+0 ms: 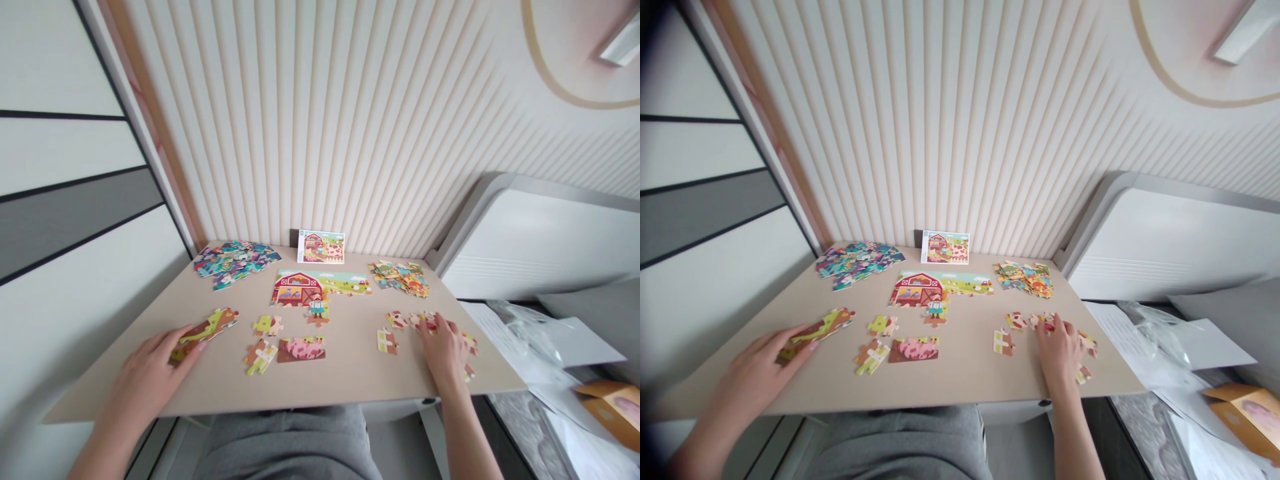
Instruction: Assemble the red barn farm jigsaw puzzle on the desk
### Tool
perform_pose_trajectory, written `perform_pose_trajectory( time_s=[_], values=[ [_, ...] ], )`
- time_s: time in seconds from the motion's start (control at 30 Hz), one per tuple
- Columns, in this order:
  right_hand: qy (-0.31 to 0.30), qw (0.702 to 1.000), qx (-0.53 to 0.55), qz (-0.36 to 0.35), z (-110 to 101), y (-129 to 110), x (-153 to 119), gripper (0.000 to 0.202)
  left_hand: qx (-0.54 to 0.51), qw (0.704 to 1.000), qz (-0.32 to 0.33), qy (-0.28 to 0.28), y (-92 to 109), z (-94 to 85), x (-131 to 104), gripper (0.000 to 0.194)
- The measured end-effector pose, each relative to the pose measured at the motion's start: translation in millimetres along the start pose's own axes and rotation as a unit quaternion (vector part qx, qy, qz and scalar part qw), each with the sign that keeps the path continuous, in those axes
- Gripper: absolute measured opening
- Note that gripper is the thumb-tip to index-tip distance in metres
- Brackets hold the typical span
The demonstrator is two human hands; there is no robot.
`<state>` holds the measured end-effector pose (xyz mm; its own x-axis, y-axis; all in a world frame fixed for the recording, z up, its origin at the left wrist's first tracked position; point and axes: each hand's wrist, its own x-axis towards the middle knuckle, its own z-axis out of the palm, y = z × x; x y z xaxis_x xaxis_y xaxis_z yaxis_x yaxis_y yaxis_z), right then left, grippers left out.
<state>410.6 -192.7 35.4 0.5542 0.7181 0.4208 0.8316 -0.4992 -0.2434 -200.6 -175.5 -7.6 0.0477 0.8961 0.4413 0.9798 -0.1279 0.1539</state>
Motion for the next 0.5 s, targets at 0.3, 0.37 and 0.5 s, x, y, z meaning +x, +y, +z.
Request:
perform_pose_trajectory(
  time_s=[0.3, 0.37, 0.5],
  values=[
    [-0.141, 0.924, 0.21, -0.286, -5.5, -140.4, -25.6, 0.04, -0.025, 1.0, -0.01, -0.003, 0.2, -2.2, 0.6, 0.049],
    [-0.163, 0.921, 0.183, -0.301, 0.4, -155.9, -25.1, 0.04, -0.031, 0.999, -0.008, -0.001, 1.6, -3.1, 0.6, 0.048],
    [-0.228, 0.906, 0.151, -0.322, 11.2, -151.5, -14.7, 0.053, -0.036, 0.999, -0.006, 0.011, 3.9, -3.3, -0.1, 0.048]
  ],
)
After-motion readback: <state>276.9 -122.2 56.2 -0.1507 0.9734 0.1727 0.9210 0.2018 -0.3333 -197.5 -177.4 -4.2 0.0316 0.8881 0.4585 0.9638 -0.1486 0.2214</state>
